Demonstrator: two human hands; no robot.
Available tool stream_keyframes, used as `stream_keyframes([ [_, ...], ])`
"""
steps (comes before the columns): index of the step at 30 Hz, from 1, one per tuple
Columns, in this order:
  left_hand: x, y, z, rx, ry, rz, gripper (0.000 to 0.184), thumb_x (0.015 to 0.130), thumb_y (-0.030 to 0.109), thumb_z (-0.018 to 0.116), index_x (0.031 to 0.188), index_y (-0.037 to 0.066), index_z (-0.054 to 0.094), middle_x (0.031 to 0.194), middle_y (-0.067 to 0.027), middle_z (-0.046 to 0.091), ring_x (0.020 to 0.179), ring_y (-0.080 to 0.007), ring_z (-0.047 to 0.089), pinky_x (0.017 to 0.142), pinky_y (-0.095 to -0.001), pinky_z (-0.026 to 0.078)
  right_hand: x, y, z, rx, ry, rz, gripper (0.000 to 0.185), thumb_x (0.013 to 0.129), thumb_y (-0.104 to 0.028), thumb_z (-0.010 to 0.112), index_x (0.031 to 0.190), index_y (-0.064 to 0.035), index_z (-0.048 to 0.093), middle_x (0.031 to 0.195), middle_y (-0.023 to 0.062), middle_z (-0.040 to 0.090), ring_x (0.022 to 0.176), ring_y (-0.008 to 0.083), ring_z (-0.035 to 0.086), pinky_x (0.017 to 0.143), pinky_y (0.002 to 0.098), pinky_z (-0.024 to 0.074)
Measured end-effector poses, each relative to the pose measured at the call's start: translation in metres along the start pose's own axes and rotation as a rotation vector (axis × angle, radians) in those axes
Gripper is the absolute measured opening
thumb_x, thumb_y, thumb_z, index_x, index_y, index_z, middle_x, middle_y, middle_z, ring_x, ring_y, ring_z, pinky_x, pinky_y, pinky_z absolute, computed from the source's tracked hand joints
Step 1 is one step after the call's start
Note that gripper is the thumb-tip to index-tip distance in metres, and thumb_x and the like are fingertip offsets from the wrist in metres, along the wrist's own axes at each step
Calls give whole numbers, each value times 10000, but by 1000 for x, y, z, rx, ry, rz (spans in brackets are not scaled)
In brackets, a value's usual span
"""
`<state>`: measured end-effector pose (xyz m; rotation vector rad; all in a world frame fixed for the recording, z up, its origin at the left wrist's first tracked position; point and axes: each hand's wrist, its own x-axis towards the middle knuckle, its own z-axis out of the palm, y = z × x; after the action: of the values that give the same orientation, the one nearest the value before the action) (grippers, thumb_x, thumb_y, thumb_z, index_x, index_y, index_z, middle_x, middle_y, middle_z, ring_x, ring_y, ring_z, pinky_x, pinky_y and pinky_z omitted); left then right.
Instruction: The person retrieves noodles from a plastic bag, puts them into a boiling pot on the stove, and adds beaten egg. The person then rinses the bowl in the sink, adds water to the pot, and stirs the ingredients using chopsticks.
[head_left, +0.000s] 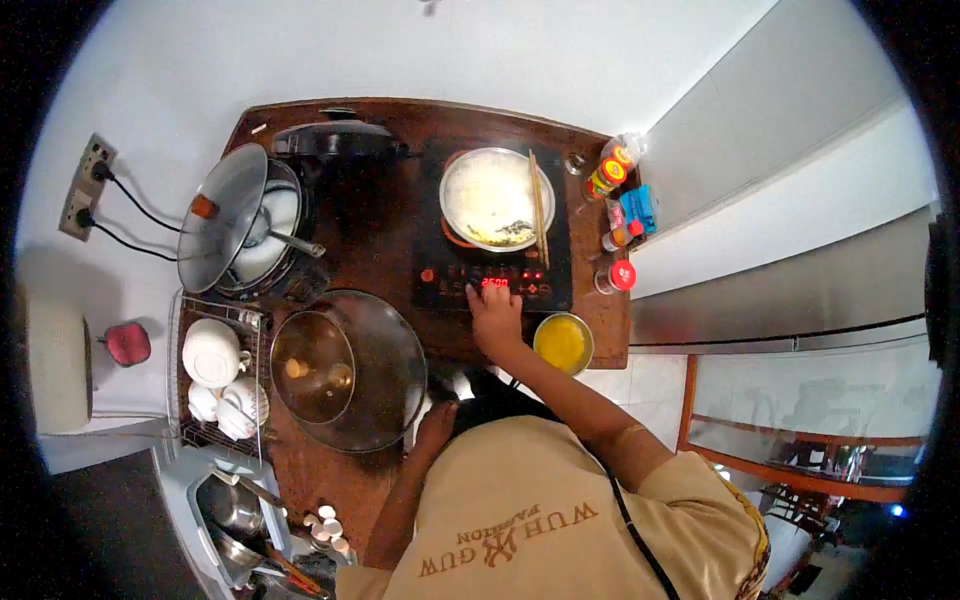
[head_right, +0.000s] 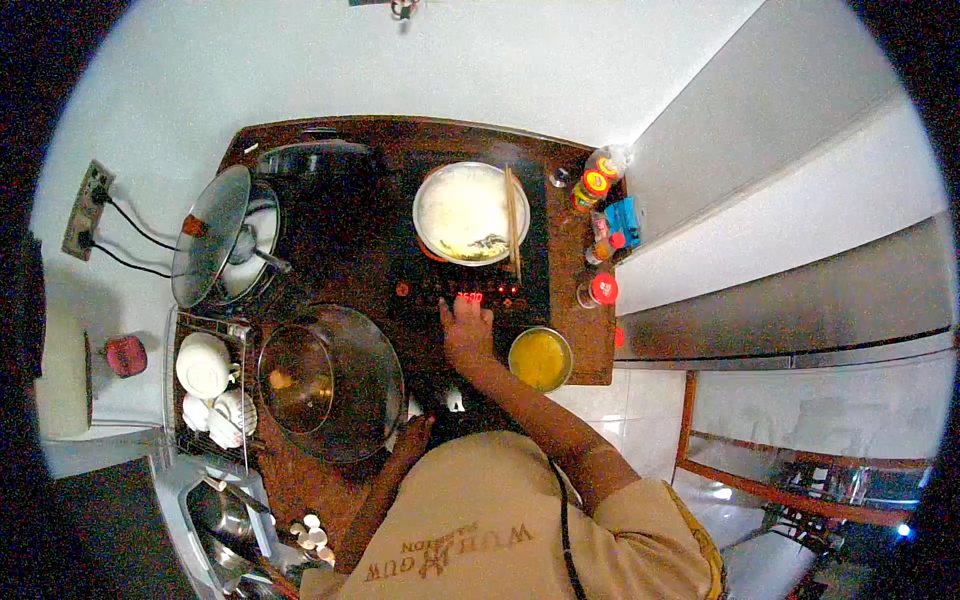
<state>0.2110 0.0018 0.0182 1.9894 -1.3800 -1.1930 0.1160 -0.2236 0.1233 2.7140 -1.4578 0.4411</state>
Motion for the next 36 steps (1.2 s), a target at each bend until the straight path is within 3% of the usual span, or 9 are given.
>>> stream_keyframes([
  [7, 18, 33, 6, 54, 77, 82, 293, 909, 247, 486, 1076, 18, 561, 1017, -221, 581, 896, -376, 568, 773, -416, 457, 4, 33, -46, 297, 95, 7, 364, 673, -28, 543, 1033, -65, 586, 906, 135, 506, 833, 313, 473, 699, 420, 382],
  [9, 32, 48, 8, -264, 125, 205, 301, 915, 242, 487, 1107, 20, 553, 976, -192, 601, 860, -319, 591, 758, -366, 465, 9, 63, -70, 374, 289, 19, 309, 655, -20, 525, 960, -29, 571, 888, 162, 533, 811, 348, 485, 718, 439, 392],
  [13, 55, 89, 9, -380, 125, 231, 302, 927, 247, 479, 1128, 34, 555, 938, -126, 612, 842, -219, 586, 755, -314, 465, 30, 125, -76, 200, 234, 177, 446, 660, 48, 569, 1094, -47, 528, 1041, 191, 486, 921, 359, 475, 798, 435, 385],
  [16, 74, 109, 23, -688, -62, 21, 319, 941, 261, 450, 1166, 53, 539, 973, -77, 601, 836, -154, 570, 764, -281, 466, 57, 151, -67, 23, 88, 3, 639, 685, -46, 635, 1281, -195, 459, 1225, 174, 451, 1097, 347, 444, 834, 426, 397],
  [19, 93, 118, 42, -731, -79, -19, 354, 943, 270, 435, 1231, 74, 499, 1049, -74, 573, 848, -139, 564, 769, -265, 467, 69, 153, -58, -10, 73, -131, 598, 709, -76, 633, 1268, -213, 471, 1253, 154, 432, 1108, 332, 442, 842, 429, 391],
  [21, 103, 121, 54, -683, -120, -27, 509, 944, 402, 418, 1323, 65, 376, 1110, -95, 543, 886, -161, 558, 785, -294, 464, 72, 156, -54, 24, 42, -169, 563, 719, -86, 631, 1251, -211, 493, 1279, 136, 413, 1124, 317, 435, 851, 423, 384],
  [26, 98, 154, 50, -569, -12, 1, 495, 950, 361, 418, 1331, 50, 357, 1165, -142, 516, 1041, -227, 498, 894, -360, 406, 75, 164, -57, 331, 65, -170, 349, 805, -120, 573, 1152, -138, 545, 1215, 151, 478, 1097, 337, 477, 891, 431, 416],
  [28, 102, 148, 52, -212, 323, 289, 418, 926, 270, 457, 1288, 62, 419, 1154, -179, 498, 974, -281, 524, 835, -370, 437, 66, 163, -71, 461, 176, -99, 299, 821, -110, 570, 1119, -110, 558, 1190, 151, 496, 1080, 331, 494, 906, 418, 413],
  [36, 126, 171, -20, 578, 771, 216, 426, 903, 282, 492, 1263, 58, 448, 993, -157, 469, 868, -322, 460, 750, -423, 410, 37, 165, -140, 743, 477, 116, 168, 872, -65, 523, 1015, -22, 601, 1095, 137, 587, 1062, 260, 520, 961, 376, 364],
])
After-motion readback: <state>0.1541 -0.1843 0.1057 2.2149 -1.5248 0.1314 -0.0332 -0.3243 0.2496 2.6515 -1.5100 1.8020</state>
